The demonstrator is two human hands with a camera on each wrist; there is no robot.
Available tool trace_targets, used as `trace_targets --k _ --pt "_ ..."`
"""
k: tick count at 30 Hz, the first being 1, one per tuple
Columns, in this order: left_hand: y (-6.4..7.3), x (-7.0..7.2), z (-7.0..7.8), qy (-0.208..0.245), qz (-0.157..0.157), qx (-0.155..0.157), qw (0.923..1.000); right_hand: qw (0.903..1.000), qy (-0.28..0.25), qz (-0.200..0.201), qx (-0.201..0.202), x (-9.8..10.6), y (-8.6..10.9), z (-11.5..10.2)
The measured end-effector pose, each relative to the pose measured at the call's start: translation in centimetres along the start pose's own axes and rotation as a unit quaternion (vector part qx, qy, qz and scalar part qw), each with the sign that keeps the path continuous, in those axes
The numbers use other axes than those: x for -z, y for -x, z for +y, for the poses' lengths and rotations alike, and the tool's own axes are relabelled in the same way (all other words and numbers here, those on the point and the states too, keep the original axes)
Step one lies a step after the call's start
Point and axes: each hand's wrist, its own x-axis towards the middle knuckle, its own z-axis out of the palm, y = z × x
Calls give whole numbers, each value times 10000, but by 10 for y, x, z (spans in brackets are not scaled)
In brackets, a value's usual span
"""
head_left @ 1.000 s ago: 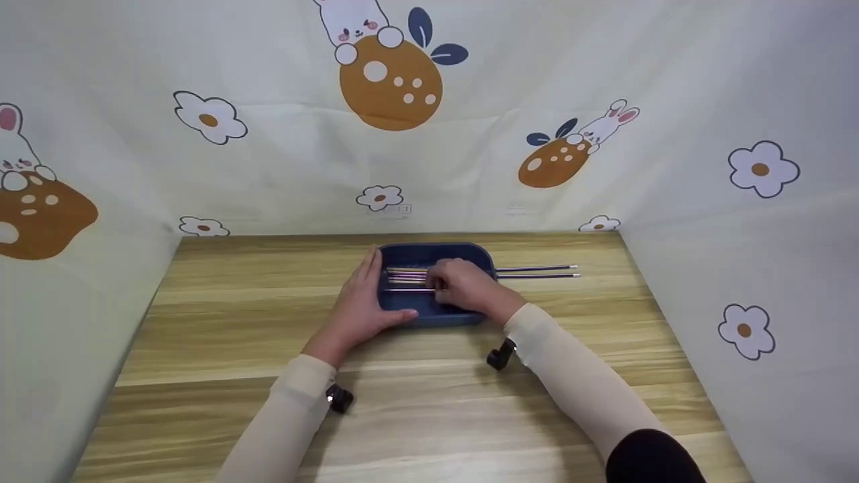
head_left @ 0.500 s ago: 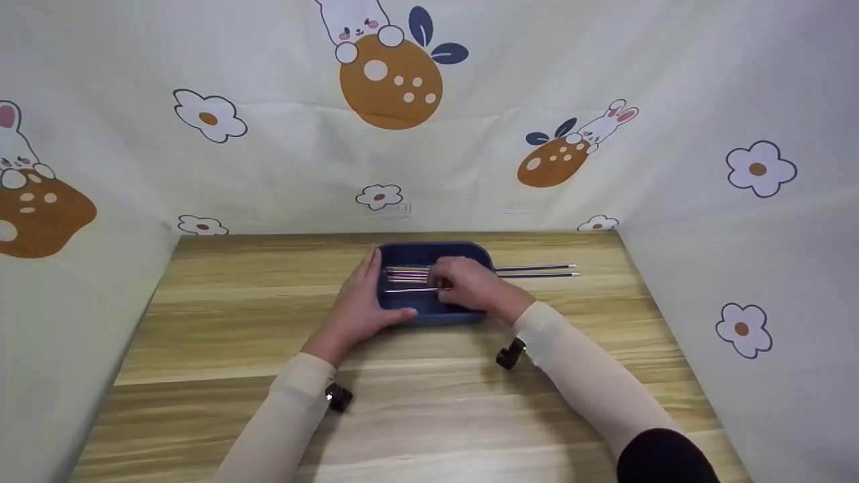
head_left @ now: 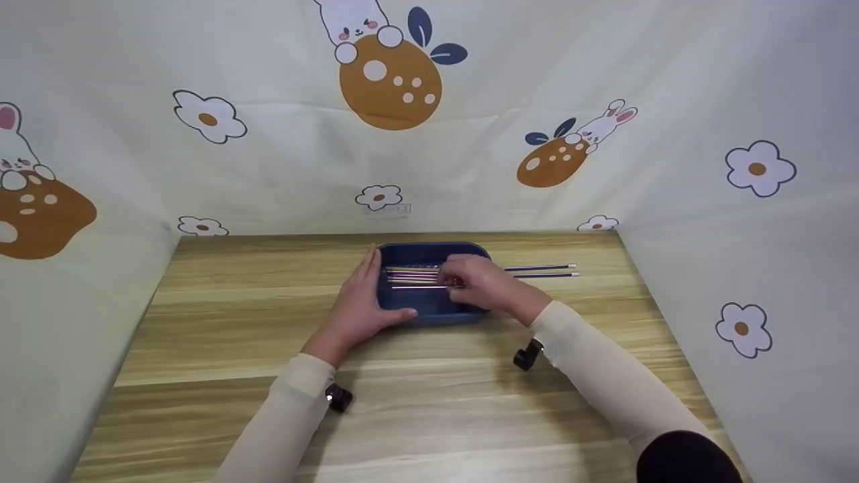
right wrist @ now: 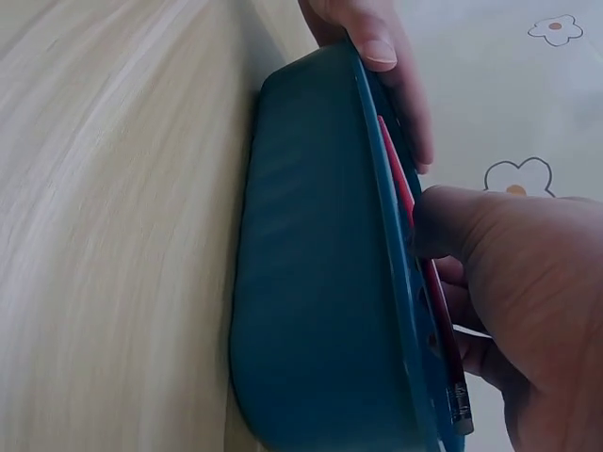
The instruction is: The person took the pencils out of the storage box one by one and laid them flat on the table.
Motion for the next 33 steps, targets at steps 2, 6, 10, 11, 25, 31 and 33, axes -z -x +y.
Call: trace_targets --k 2,6,10,11,25,31,33 --pt "0 0 0 5 -3 -4 10000 10000 -16 2 0 2 3 1" --pt "0 0 -1 10 -1 -3 10000 10000 -89 1 38 6 10 4" --pt "0 -1 -1 23 6 24 10000 9999 -101 21 39 11 18 8" --pt "0 0 0 29 8 29 10000 9999 -96 25 20 12 20 8" --pt "0 0 -2 -171 -74 18 9998 9997 -131 212 -11 31 44 15" --pt "0 0 -1 -105 -67 21 9999 9991 -308 236 -175 37 55 20" --pt "0 0 -1 -97 -70 23 9999 9988 -344 280 -192 38 58 21"
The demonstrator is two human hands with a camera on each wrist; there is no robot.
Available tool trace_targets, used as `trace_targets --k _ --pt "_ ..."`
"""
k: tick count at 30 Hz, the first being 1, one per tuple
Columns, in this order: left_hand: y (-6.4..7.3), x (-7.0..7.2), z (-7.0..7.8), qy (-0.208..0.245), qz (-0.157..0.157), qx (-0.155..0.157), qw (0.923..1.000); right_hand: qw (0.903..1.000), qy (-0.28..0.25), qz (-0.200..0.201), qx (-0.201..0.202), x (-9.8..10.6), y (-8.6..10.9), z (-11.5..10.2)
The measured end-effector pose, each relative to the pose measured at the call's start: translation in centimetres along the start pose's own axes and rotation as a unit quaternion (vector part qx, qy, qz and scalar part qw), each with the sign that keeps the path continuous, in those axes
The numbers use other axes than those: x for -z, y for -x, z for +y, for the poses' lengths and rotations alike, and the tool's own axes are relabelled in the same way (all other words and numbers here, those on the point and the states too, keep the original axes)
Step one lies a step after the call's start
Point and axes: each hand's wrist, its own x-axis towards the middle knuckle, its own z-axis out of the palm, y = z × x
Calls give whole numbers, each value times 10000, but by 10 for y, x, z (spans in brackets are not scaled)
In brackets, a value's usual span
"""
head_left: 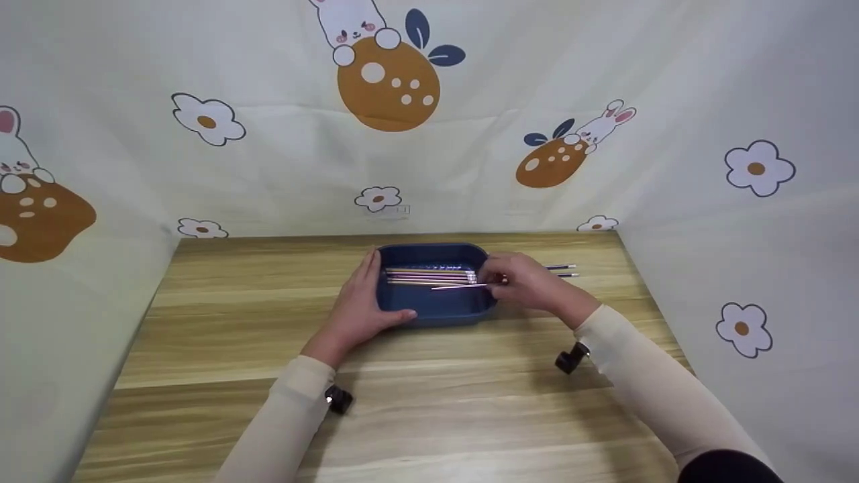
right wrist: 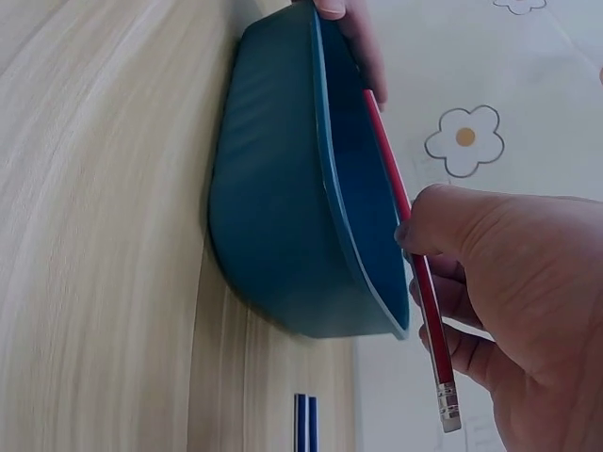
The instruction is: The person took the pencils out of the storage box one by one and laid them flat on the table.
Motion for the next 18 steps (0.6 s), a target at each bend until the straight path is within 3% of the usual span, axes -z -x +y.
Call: trace_targets --k 6,18 --pt "0 0 0 -41 -17 -1 10000 9999 -17 129 14 6 9 5" --pt "1 1 1 -20 -27 69 10000 9989 -240 51 -404 22 32 14"
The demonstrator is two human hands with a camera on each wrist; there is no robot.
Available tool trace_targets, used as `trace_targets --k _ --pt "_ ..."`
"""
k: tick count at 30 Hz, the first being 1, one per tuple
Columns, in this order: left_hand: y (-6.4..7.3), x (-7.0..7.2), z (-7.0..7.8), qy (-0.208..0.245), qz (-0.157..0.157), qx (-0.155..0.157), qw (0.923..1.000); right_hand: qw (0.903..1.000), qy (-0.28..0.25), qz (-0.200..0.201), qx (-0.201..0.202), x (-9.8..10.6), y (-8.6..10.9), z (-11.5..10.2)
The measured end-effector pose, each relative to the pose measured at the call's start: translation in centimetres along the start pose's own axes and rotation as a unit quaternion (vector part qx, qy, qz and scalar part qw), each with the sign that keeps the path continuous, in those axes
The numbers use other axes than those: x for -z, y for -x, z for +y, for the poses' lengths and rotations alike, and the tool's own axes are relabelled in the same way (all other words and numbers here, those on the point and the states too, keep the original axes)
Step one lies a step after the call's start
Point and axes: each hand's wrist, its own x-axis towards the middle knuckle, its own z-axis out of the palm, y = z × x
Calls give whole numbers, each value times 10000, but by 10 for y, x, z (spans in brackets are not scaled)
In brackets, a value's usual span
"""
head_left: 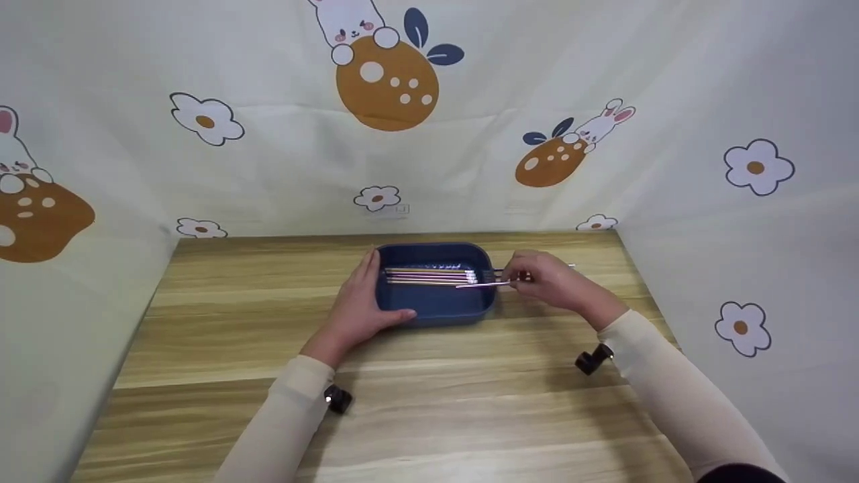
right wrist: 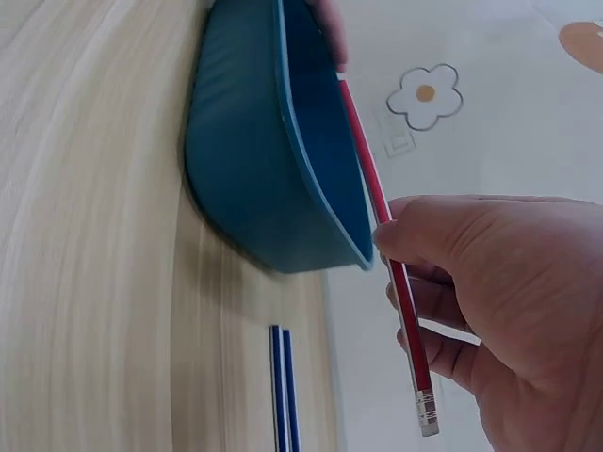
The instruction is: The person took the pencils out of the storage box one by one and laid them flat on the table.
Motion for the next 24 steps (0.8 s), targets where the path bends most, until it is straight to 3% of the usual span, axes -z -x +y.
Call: trace_targets --k 12,24 --pt "-1 0 1 -5 -40 125 9999 9990 -213 75 -379 12 19 15" --pt "-2 -2 -1 25 15 5 10000 9970 30 44 -777 25 34 28"
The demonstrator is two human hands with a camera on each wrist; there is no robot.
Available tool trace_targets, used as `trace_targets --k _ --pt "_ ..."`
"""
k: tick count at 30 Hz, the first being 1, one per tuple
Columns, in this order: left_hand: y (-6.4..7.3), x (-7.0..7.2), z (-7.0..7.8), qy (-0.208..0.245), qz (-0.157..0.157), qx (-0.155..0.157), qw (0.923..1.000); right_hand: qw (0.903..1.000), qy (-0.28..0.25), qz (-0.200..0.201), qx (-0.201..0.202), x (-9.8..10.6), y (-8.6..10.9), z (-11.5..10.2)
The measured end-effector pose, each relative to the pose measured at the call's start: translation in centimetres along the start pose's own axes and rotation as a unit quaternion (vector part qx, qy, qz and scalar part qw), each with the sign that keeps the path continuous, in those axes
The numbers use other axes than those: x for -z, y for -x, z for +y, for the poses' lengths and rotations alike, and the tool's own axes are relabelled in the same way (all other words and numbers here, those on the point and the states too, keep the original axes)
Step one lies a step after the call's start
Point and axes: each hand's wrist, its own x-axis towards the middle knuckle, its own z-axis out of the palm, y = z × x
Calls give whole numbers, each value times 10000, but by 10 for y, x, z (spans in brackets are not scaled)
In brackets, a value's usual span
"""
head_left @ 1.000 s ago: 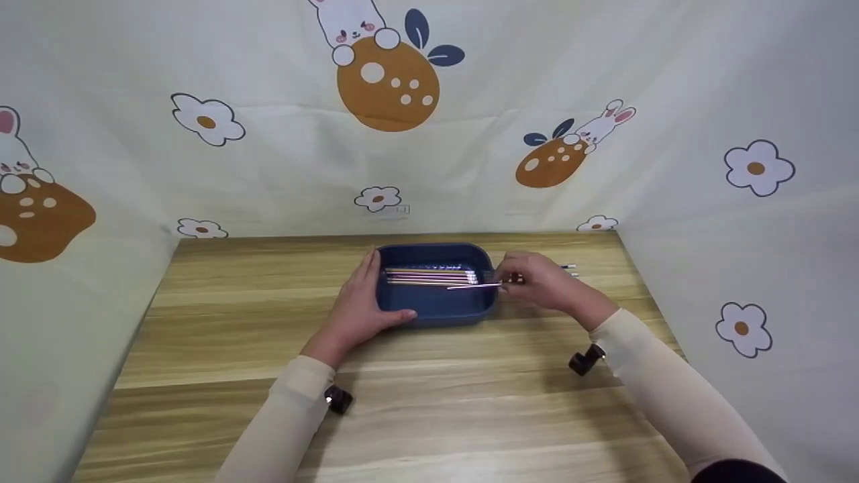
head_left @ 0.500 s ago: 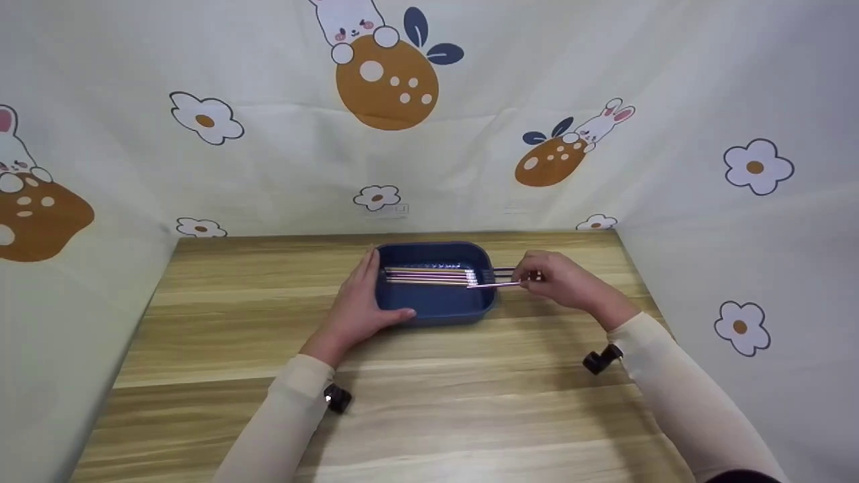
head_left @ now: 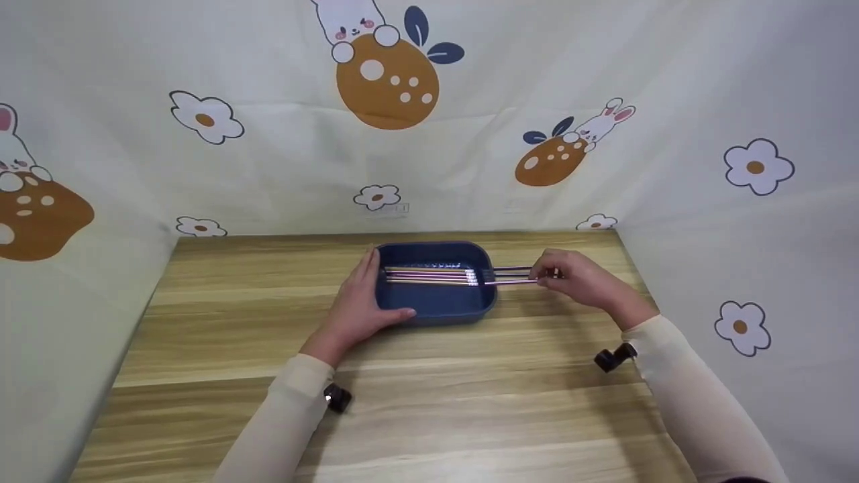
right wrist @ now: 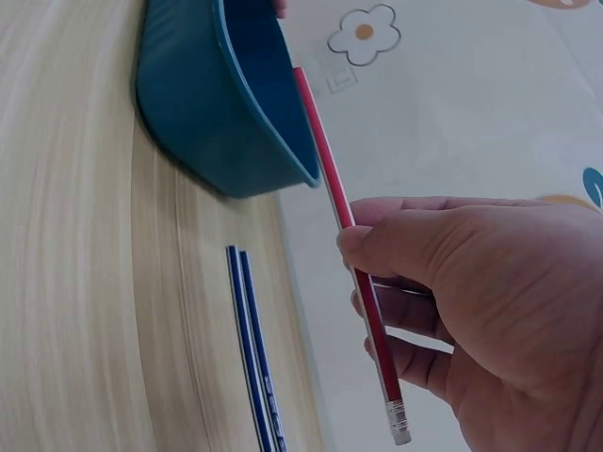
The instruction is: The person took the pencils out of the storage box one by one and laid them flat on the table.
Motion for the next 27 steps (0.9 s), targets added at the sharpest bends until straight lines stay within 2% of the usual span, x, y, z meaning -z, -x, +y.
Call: trace_targets --k 9,18,27 --pt "1 2 2 93 -8 10 10000 9999 -97 80 39 7 9 8" --pt "2 1 2 38 19 -20 10000 9995 -108 168 -259 12 12 16" --pt "1 0 1 -12 34 -51 10000 9991 -5 243 -349 12 12 27"
